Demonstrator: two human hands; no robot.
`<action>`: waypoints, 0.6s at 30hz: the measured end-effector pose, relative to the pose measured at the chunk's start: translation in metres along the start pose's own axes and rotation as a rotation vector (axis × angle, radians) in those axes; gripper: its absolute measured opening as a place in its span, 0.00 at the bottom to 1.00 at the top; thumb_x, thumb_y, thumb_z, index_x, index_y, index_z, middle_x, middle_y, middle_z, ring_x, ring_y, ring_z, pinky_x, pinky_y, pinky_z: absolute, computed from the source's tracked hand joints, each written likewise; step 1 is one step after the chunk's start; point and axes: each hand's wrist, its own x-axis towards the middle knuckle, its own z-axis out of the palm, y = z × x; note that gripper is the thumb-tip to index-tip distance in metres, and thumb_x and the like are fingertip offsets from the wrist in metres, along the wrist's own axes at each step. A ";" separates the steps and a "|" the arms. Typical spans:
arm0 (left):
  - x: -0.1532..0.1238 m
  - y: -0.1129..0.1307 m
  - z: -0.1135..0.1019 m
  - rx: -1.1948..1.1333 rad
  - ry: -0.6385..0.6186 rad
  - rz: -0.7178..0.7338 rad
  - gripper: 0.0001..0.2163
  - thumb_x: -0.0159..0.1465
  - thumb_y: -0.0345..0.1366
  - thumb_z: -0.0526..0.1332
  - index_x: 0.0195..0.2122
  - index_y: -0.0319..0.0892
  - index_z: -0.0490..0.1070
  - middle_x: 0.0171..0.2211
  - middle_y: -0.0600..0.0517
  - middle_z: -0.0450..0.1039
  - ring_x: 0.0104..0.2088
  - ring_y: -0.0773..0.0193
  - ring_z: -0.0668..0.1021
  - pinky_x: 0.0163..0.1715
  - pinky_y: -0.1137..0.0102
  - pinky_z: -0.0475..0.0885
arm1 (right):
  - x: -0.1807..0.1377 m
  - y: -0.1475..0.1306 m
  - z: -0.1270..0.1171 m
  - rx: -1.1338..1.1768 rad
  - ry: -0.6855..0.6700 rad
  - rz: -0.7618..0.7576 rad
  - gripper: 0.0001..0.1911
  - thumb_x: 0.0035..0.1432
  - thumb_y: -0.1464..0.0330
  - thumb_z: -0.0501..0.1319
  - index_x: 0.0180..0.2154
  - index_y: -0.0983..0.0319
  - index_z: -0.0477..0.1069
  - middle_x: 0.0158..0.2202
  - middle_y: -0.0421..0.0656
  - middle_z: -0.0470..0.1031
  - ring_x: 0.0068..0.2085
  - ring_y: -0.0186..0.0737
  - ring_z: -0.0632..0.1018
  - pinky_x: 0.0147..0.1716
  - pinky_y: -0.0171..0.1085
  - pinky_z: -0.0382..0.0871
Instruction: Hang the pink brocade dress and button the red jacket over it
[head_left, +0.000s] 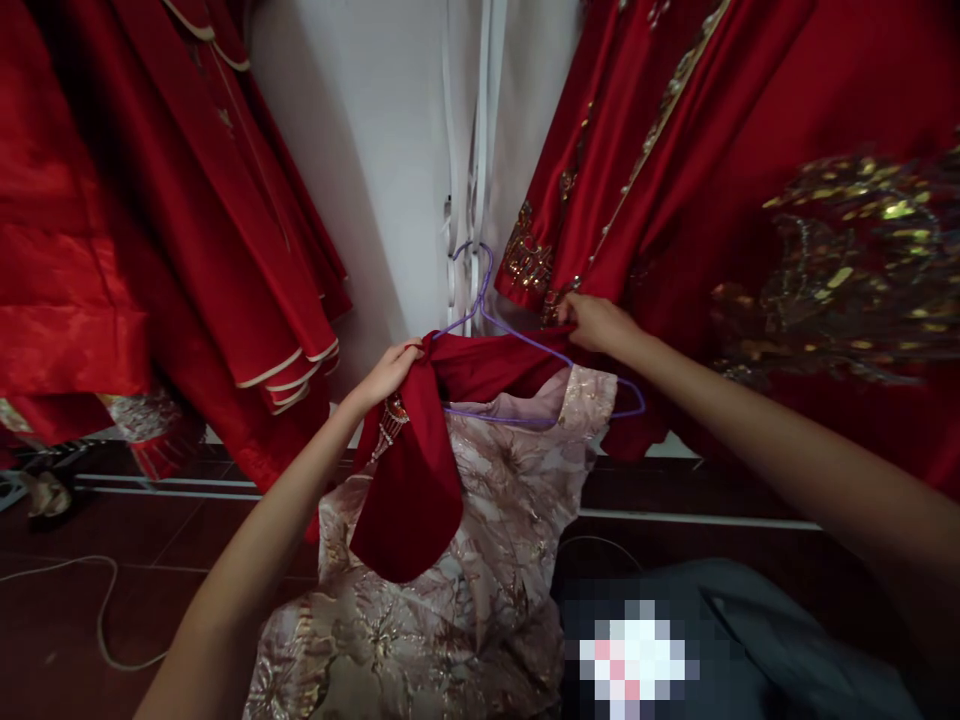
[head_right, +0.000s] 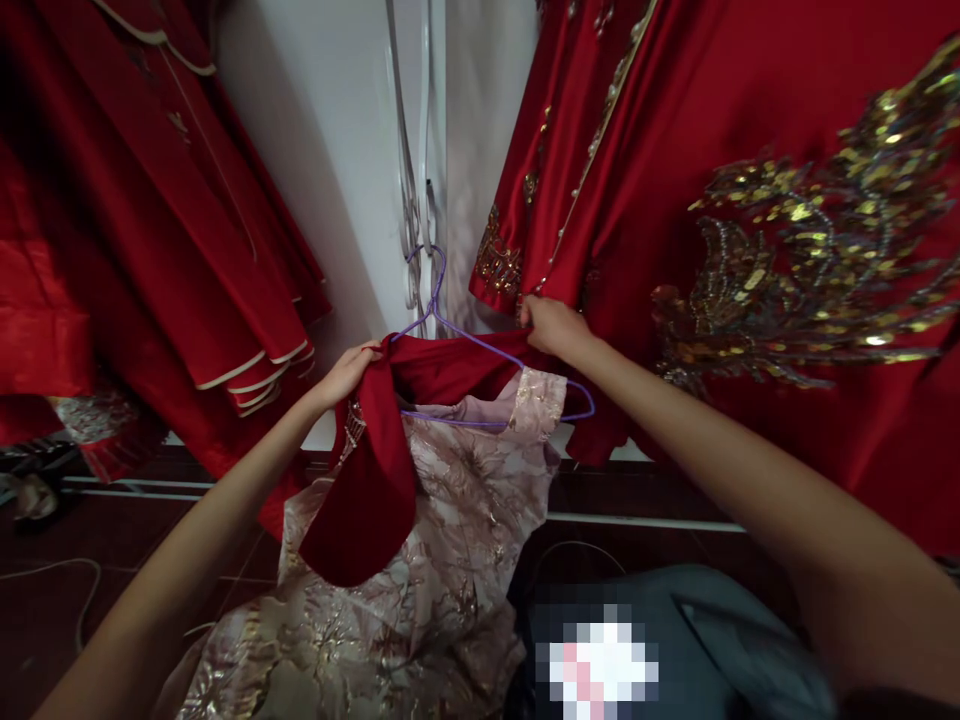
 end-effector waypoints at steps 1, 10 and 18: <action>0.000 0.000 -0.002 0.004 -0.016 0.008 0.09 0.61 0.36 0.47 0.26 0.41 0.61 0.27 0.55 0.65 0.32 0.66 0.69 0.40 0.73 0.64 | -0.002 0.012 -0.001 -0.035 -0.037 0.006 0.14 0.44 0.78 0.58 0.35 0.61 0.66 0.36 0.44 0.74 0.34 0.37 0.73 0.30 0.33 0.61; 0.001 -0.008 -0.009 0.177 -0.022 0.062 0.09 0.63 0.37 0.47 0.30 0.42 0.63 0.30 0.53 0.67 0.34 0.64 0.70 0.40 0.70 0.66 | -0.055 0.048 -0.023 -0.010 -0.131 -0.007 0.14 0.37 0.76 0.65 0.30 0.60 0.68 0.30 0.45 0.74 0.32 0.45 0.75 0.33 0.39 0.64; -0.012 0.003 0.017 0.496 0.033 0.045 0.10 0.62 0.41 0.52 0.39 0.42 0.66 0.34 0.50 0.66 0.39 0.58 0.70 0.44 0.63 0.64 | -0.073 -0.045 0.026 0.637 0.135 0.044 0.12 0.51 0.57 0.57 0.30 0.59 0.65 0.29 0.42 0.72 0.32 0.43 0.73 0.34 0.39 0.66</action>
